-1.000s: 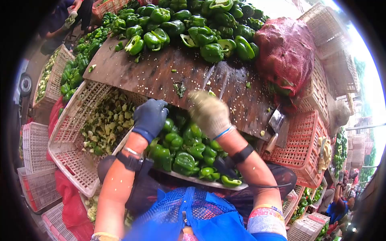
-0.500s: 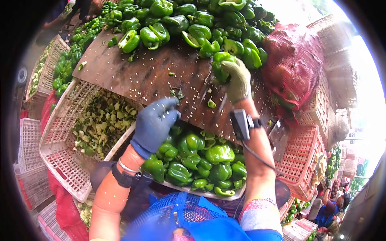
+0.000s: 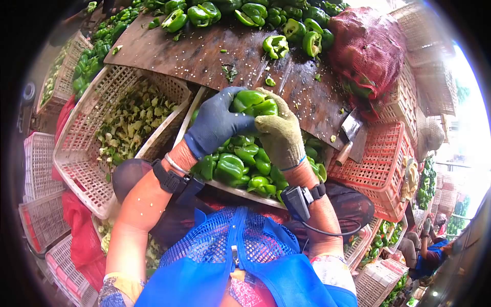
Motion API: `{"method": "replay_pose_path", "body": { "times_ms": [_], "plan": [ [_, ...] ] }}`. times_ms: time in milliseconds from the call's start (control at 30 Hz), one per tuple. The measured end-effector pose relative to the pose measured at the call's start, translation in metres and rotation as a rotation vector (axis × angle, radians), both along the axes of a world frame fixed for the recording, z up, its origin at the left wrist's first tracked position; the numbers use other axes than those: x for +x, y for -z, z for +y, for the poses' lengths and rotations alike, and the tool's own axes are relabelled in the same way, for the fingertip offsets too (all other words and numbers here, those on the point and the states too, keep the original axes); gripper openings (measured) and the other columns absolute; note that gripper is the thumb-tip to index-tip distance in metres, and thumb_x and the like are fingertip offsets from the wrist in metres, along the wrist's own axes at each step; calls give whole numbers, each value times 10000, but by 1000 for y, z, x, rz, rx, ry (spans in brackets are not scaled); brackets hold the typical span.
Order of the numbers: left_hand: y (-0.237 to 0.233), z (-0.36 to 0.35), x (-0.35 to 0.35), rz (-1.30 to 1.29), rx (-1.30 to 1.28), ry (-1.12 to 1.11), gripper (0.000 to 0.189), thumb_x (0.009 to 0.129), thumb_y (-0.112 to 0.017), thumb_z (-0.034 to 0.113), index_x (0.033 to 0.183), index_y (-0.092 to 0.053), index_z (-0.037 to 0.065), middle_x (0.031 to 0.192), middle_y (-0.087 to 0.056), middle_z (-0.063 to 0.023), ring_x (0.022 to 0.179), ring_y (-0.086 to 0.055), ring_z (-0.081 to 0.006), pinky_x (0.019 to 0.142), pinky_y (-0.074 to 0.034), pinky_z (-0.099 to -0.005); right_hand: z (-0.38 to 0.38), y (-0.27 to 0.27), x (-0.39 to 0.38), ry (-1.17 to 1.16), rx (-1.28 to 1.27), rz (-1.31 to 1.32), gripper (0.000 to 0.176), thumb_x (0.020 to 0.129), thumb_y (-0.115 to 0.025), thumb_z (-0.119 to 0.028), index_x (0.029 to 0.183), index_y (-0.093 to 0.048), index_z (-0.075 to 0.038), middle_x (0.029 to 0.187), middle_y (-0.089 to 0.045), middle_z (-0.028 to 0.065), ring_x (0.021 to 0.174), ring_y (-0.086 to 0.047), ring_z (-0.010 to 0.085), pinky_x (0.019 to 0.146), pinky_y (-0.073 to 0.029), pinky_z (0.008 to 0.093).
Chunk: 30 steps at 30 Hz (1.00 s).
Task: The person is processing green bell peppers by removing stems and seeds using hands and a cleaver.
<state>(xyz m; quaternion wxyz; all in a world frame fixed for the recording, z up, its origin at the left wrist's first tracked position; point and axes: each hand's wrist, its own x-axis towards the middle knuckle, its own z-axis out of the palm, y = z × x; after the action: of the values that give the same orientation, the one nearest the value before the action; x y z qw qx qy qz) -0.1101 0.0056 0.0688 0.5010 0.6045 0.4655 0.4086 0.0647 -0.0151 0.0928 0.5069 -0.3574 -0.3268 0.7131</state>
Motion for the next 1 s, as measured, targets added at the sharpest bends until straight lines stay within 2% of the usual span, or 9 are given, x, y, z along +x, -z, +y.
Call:
{"method": "replay_pose_path", "body": {
  "times_ms": [67, 267, 400, 533, 667, 733, 767, 833, 1000],
  "plan": [
    [2, -6, -1, -43, -95, -18, 518, 806, -849, 216, 1235, -657, -3, 1055, -746, -101, 934, -691, -137, 850, -570, -319, -11, 3, 5, -40, 174, -431, 592, 819, -634, 20, 1397, -509, 47, 1308, -639, 178, 1135, -675, 279, 993, -564, 400],
    [26, -9, 1, -262, -108, -155, 391, 988, -586, 359, 1058, -698, -8, 789, -709, -108, 688, -679, -175, 623, -559, -341, -39, 10, 3, 5, -26, -13, 510, 760, -678, 44, 1263, -596, 35, 1240, -674, 185, 1123, -679, 297, 1024, -552, 419],
    [8, 1, -17, -527, -661, -225, 332, 976, -571, 357, 1004, -659, 38, 728, -671, -116, 477, -619, -182, 407, -515, -343, -55, 29, 26, -15, 143, 8, 420, 764, -672, 47, 1176, -598, 8, 1285, -662, 211, 1170, -661, 318, 1056, -534, 443],
    [-1, 10, -19, -415, -606, -230, 306, 953, -630, 322, 1080, -672, 47, 781, -682, -101, 495, -613, -162, 430, -517, -309, -63, 22, 60, 82, 52, -235, 526, 754, -600, 97, 1274, -578, 22, 1330, -648, 195, 1239, -632, 284, 1086, -506, 407],
    [25, 0, -3, -60, -204, -73, 389, 893, -727, 243, 1234, -676, 62, 913, -729, -122, 628, -691, -195, 526, -565, -336, -44, 43, 64, -198, 641, -1489, 747, 796, -756, -21, 1492, -485, -29, 1404, -610, 132, 1307, -575, 236, 1096, -471, 359],
    [26, 4, -4, 302, 306, -83, 542, 807, -792, 199, 1316, -658, 69, 1052, -754, -161, 877, -749, -257, 759, -597, -382, -29, 38, 56, -53, 457, -1085, 810, 786, -828, -91, 1513, -474, -56, 1415, -597, 138, 1314, -560, 217, 1099, -464, 356],
    [27, -2, -1, 422, 274, -13, 536, 782, -799, 209, 1283, -668, 68, 1089, -737, -186, 1001, -727, -304, 872, -566, -392, -32, 33, 50, 11, 343, -884, 843, 780, -864, -127, 1523, -469, -69, 1421, -590, 140, 1318, -553, 207, 1101, -460, 354],
    [12, -11, 9, 623, 322, 159, 520, 782, -814, 255, 1239, -672, 52, 1084, -731, -196, 998, -720, -346, 854, -574, -400, -27, 7, 22, -92, 247, -681, 835, 815, -864, -183, 1522, -451, -20, 1336, -623, 148, 1177, -625, 194, 982, -540, 325],
    [17, -23, 9, 378, 359, 21, 495, 796, -811, 251, 1215, -667, 30, 1048, -732, -197, 954, -734, -334, 828, -583, -393, -27, 2, 5, -41, -43, -398, 657, 898, -717, -131, 1498, -477, -13, 1197, -683, 166, 884, -712, 212, 690, -621, 332]
  ]
}}
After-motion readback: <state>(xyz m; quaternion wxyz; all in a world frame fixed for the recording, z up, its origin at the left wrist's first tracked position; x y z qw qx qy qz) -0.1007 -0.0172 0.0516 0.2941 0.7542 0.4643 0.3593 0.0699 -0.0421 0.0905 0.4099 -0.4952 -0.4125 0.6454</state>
